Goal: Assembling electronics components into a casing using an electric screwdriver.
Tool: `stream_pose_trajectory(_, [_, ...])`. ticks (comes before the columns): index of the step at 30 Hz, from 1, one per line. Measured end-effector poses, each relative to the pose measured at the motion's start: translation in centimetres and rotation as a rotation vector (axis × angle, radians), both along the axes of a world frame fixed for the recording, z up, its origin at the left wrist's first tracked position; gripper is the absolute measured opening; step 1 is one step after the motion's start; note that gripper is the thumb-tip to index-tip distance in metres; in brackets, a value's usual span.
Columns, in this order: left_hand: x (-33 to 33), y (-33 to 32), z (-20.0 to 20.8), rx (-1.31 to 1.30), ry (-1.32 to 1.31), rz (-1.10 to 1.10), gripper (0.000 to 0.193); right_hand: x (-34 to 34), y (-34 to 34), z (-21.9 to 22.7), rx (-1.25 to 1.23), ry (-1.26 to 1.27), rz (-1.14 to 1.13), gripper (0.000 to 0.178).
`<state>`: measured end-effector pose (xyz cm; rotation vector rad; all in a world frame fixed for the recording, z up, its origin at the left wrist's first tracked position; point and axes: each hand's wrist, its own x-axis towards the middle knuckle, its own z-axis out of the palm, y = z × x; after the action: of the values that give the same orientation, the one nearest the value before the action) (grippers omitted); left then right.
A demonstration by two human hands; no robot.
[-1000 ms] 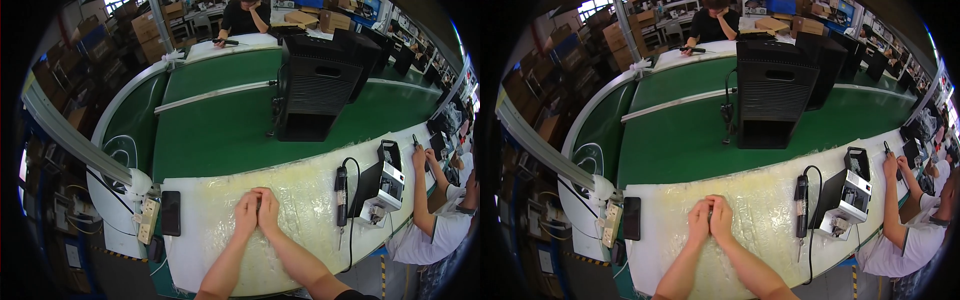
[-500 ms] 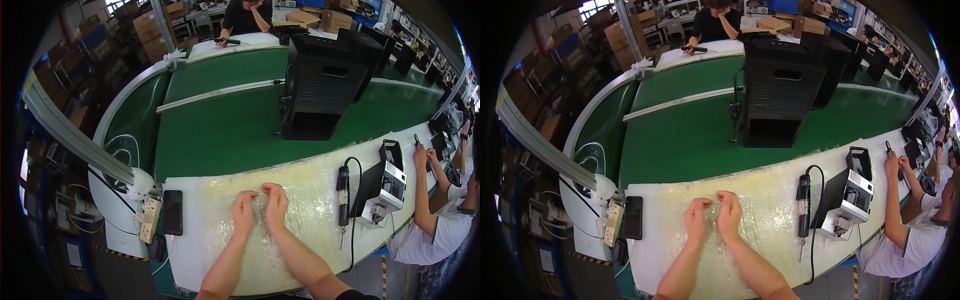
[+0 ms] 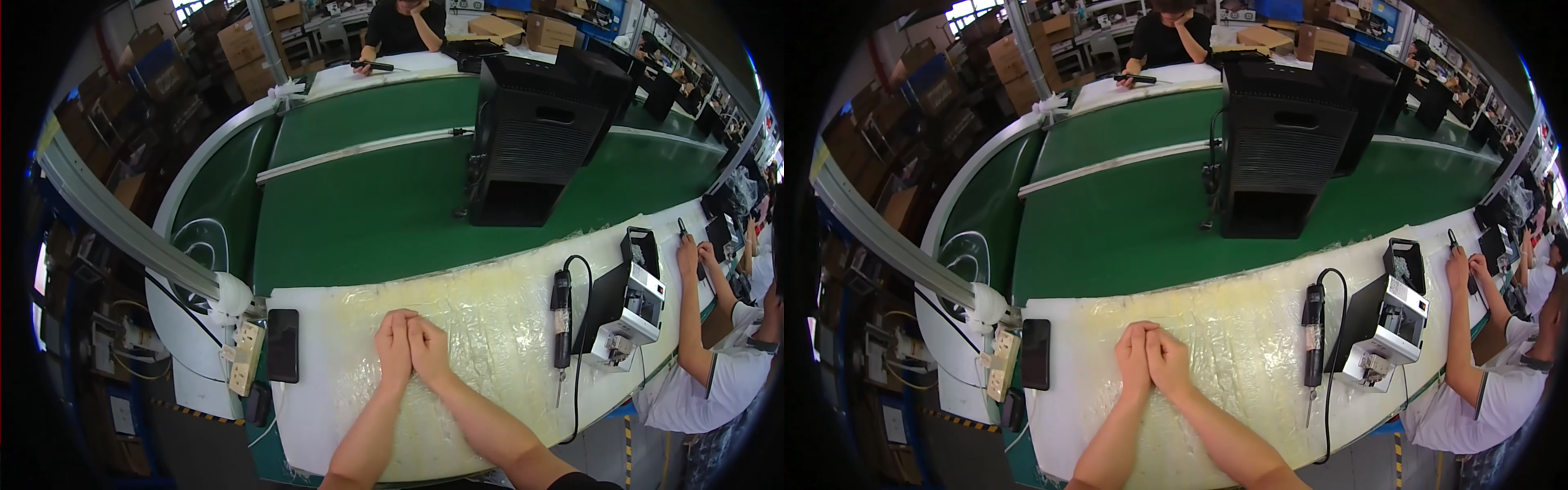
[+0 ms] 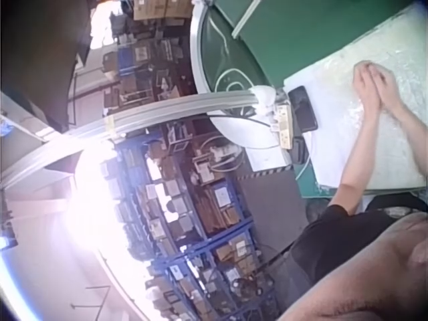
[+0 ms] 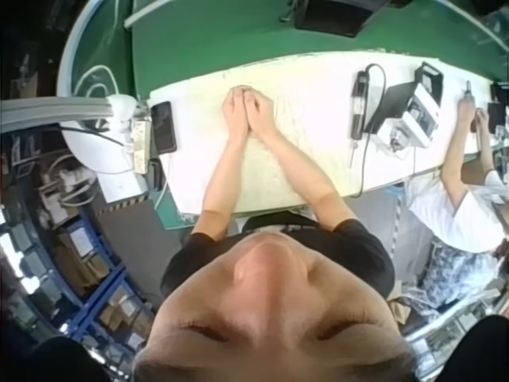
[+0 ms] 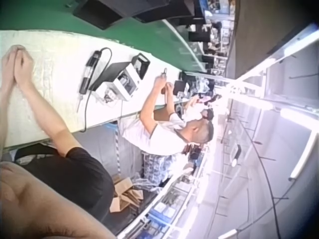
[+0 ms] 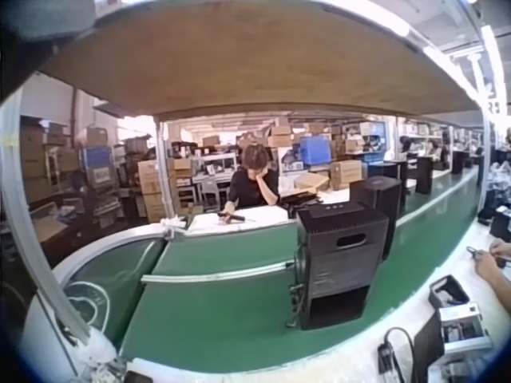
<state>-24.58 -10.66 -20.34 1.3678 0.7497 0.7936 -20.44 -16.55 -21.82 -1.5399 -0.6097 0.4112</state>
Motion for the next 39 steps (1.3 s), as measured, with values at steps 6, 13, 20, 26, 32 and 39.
stream_pose_trajectory(6, [-0.1, -0.8, -1.0, 0.116, 0.008, -0.064, 0.027, 2.2, 0.3, 0.0, 0.275, 0.109, -0.367, 0.031])
stream_pose_trajectory(13, [0.2, -0.3, -0.9, 0.098, 0.006, -0.064, 0.03, 1.0, 0.2, 0.6, 0.166, 0.288, -0.177, 0.031])
stream_pose_trajectory(20, [-0.2, 0.1, -0.9, -0.045, -0.03, 0.014, 0.032, 0.0, 0.2, 0.3, 0.083, 0.065, 0.005, 0.03])
stream_pose_trajectory(26, [0.1, -0.1, -1.7, 0.077, -0.086, -0.016, 0.029, 1.2, 0.2, 0.1, 0.198, 0.041, -0.301, 0.032])
stream_pose_trajectory(32, [0.1, -1.8, -1.4, 0.022, 0.041, -0.172, 0.029, 1.3, -0.1, -0.2, 0.237, 0.231, -0.118, 0.032])
stream_pose_trajectory(39, [0.0, 0.4, 0.2, 0.043, -0.003, 0.076, 0.028, 0.4, 0.1, 0.4, 0.148, 0.049, -0.135, 0.028])
